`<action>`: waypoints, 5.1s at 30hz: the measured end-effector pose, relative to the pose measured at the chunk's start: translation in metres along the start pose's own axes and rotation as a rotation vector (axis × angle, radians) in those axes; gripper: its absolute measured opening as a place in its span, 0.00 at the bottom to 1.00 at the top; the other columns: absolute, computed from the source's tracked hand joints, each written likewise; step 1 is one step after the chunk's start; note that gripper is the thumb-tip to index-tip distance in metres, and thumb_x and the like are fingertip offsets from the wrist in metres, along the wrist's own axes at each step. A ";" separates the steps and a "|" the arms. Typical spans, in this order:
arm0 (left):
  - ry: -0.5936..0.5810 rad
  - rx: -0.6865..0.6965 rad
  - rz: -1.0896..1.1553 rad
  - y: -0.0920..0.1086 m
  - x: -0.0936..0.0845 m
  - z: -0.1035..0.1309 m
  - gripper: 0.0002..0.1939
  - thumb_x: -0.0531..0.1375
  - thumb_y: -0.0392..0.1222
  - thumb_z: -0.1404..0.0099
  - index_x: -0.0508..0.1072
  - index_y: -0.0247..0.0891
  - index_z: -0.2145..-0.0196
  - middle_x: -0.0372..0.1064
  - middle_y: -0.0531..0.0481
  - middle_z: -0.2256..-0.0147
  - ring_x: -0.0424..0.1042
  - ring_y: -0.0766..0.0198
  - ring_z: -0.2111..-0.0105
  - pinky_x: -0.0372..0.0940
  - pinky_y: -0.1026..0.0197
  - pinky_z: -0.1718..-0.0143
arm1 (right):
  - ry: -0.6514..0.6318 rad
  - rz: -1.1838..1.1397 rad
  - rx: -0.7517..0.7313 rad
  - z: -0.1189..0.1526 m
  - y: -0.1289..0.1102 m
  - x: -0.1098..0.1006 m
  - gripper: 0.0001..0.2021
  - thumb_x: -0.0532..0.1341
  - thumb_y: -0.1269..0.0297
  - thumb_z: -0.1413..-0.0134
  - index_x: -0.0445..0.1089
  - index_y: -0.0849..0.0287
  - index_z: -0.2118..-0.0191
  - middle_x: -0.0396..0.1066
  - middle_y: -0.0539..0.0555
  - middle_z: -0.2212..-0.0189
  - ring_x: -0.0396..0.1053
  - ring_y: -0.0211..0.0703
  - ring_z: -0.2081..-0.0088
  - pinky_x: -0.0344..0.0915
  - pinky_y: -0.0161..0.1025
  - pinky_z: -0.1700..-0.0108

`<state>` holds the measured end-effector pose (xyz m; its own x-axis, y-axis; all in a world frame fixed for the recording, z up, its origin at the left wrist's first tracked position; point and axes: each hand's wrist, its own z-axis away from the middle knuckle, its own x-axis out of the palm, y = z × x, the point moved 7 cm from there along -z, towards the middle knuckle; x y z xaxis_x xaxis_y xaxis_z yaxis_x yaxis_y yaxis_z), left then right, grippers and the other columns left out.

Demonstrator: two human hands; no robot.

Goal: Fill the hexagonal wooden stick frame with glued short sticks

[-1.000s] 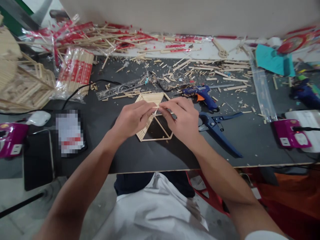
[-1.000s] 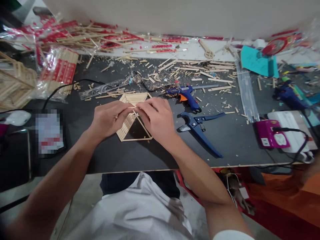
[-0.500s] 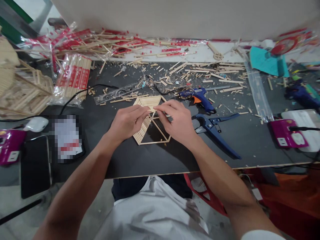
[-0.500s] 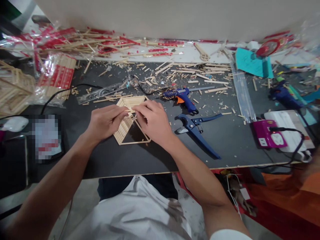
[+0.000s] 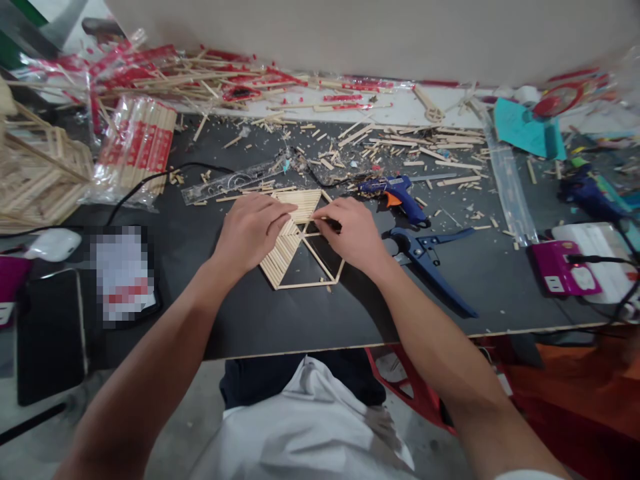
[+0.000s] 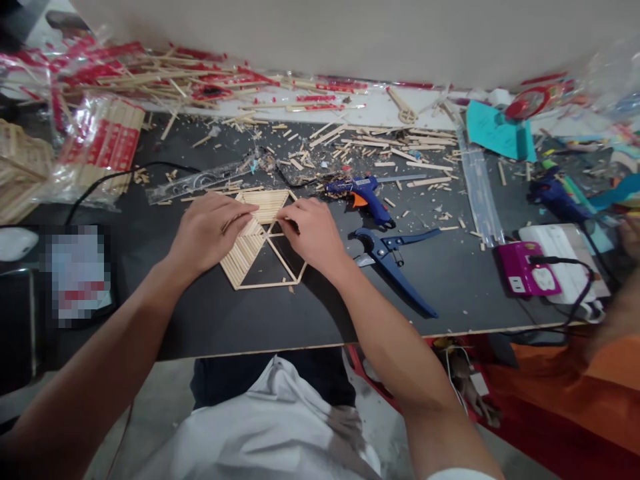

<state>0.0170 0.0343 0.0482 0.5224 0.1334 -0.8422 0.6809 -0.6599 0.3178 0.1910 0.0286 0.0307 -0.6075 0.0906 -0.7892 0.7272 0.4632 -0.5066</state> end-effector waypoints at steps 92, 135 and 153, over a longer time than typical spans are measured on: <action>0.066 0.080 0.017 0.027 0.008 0.003 0.17 0.52 0.39 0.23 0.80 0.37 0.64 0.73 0.46 0.70 0.71 0.59 0.65 0.67 0.57 0.61 | 0.061 -0.036 0.122 -0.002 -0.023 -0.019 0.07 0.61 0.59 0.38 0.75 0.53 0.65 0.79 0.53 0.62 0.73 0.50 0.54 0.62 0.49 0.47; 0.206 0.000 0.046 0.036 -0.017 0.006 0.15 0.55 0.44 0.22 0.81 0.38 0.61 0.80 0.48 0.69 0.79 0.62 0.67 0.69 0.63 0.64 | -0.376 -0.236 0.576 0.089 -0.056 -0.044 0.12 0.54 0.52 0.32 0.65 0.53 0.62 0.75 0.56 0.64 0.72 0.49 0.65 0.66 0.44 0.63; 0.119 -0.038 0.162 0.036 -0.007 0.006 0.17 0.55 0.40 0.24 0.79 0.37 0.68 0.78 0.50 0.72 0.76 0.63 0.71 0.64 0.64 0.67 | -0.344 -0.222 0.574 0.077 -0.060 -0.022 0.10 0.54 0.55 0.32 0.64 0.55 0.59 0.75 0.58 0.61 0.73 0.51 0.59 0.63 0.44 0.57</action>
<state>0.0346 0.0053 0.0630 0.6821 0.1162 -0.7220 0.6011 -0.6514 0.4630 0.1852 -0.0691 0.0518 -0.6947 -0.2796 -0.6628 0.7087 -0.1085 -0.6971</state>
